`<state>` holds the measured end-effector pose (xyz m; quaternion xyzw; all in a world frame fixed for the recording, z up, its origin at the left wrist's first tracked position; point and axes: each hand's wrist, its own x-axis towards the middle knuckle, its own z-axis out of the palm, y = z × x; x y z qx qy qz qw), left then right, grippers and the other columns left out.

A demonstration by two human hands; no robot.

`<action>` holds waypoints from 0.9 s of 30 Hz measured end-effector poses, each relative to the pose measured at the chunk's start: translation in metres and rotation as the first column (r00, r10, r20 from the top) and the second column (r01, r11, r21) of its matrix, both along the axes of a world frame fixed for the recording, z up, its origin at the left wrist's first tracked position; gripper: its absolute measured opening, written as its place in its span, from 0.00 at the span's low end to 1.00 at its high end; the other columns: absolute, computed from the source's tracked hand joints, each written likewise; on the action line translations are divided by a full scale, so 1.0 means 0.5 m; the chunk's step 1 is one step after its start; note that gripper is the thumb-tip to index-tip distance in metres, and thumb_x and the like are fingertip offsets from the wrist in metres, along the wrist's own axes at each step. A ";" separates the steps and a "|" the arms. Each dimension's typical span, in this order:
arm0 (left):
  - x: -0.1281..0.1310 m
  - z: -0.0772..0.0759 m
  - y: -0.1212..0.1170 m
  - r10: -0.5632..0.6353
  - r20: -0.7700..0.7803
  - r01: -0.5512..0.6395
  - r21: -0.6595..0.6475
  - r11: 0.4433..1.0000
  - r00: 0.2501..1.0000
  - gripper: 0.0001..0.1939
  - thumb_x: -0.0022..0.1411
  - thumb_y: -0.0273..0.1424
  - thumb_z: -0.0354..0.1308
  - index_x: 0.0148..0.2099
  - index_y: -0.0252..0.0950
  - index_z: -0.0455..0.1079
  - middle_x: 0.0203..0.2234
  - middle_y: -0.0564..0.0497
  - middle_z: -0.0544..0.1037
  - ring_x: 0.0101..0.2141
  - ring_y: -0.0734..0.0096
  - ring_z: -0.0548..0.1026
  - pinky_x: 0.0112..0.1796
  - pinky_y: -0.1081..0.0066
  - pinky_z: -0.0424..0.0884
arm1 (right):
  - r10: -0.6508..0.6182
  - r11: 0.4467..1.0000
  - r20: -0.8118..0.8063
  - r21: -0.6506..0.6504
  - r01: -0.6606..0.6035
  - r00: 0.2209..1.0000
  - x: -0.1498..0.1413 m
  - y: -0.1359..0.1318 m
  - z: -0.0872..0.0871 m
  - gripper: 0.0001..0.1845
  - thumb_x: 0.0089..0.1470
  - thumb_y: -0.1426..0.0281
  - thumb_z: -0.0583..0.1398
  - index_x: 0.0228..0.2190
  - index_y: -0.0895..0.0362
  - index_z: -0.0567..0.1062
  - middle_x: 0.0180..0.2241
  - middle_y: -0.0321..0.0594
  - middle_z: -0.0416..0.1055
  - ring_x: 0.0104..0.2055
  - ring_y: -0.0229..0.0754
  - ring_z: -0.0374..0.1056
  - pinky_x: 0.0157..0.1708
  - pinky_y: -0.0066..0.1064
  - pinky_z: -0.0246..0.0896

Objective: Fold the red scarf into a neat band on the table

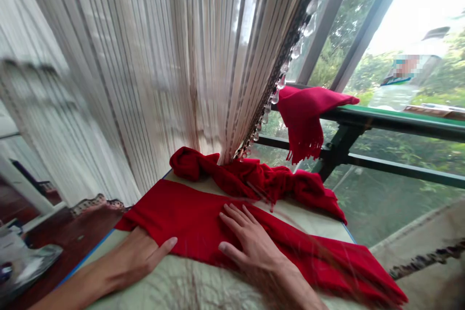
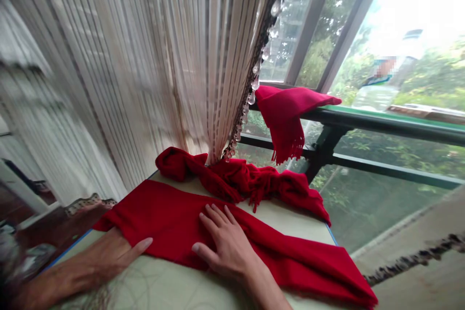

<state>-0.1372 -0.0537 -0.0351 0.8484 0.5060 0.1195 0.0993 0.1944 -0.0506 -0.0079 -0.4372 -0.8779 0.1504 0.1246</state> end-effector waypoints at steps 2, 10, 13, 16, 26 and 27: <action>0.013 0.023 -0.005 -0.003 -0.037 0.000 -0.077 0.997 0.999 0.31 0.73 0.48 0.40 0.68 0.38 0.61 0.52 0.46 0.78 0.58 0.60 0.70 0.61 0.64 0.62 | -0.013 0.998 -0.007 0.064 0.013 1.000 -0.008 -0.002 0.007 0.39 0.60 0.48 0.54 0.66 0.54 0.58 0.70 0.44 0.48 0.73 0.49 0.41 0.72 0.52 0.29; 0.018 0.044 -0.013 0.010 -0.086 -0.029 -0.217 0.976 0.996 0.34 0.71 0.52 0.41 0.69 0.37 0.61 0.56 0.45 0.76 0.58 0.60 0.71 0.62 0.66 0.61 | -0.015 0.999 -0.054 0.032 0.017 0.998 -0.059 -0.011 -0.013 0.43 0.57 0.46 0.57 0.66 0.51 0.57 0.70 0.43 0.48 0.73 0.50 0.40 0.71 0.55 0.30; 0.014 0.045 -0.015 0.016 -0.090 -0.037 -0.233 0.972 0.996 0.35 0.72 0.52 0.40 0.70 0.36 0.58 0.55 0.44 0.76 0.58 0.59 0.71 0.61 0.64 0.62 | -0.022 0.999 -0.061 -0.027 0.021 0.998 -0.058 -0.012 -0.018 0.43 0.57 0.44 0.55 0.67 0.51 0.56 0.70 0.44 0.48 0.73 0.52 0.39 0.70 0.58 0.28; 0.014 0.050 -0.016 -0.003 -0.073 -0.015 -0.249 0.968 0.997 0.34 0.72 0.50 0.39 0.70 0.35 0.57 0.53 0.44 0.77 0.58 0.58 0.71 0.59 0.63 0.63 | -0.022 0.998 -0.071 -0.055 0.018 0.997 -0.053 -0.014 -0.013 0.43 0.57 0.43 0.54 0.66 0.51 0.57 0.70 0.44 0.48 0.73 0.54 0.38 0.70 0.59 0.27; 0.033 0.079 -0.020 -0.028 -0.044 0.014 -0.289 0.957 0.999 0.31 0.73 0.46 0.40 0.69 0.35 0.59 0.53 0.44 0.77 0.57 0.59 0.72 0.59 0.65 0.64 | -0.013 0.998 -0.040 -0.064 0.010 0.999 -0.049 -0.017 -0.011 0.41 0.58 0.46 0.55 0.67 0.49 0.55 0.71 0.42 0.44 0.73 0.55 0.36 0.70 0.61 0.26; 0.036 0.080 -0.020 -0.041 -0.035 0.029 -0.285 0.958 0.999 0.31 0.73 0.46 0.39 0.69 0.35 0.59 0.53 0.44 0.77 0.57 0.59 0.72 0.59 0.65 0.64 | -0.012 0.998 -0.032 -0.057 0.010 0.999 -0.049 -0.018 -0.012 0.41 0.58 0.47 0.55 0.67 0.49 0.55 0.71 0.42 0.44 0.73 0.55 0.36 0.70 0.60 0.26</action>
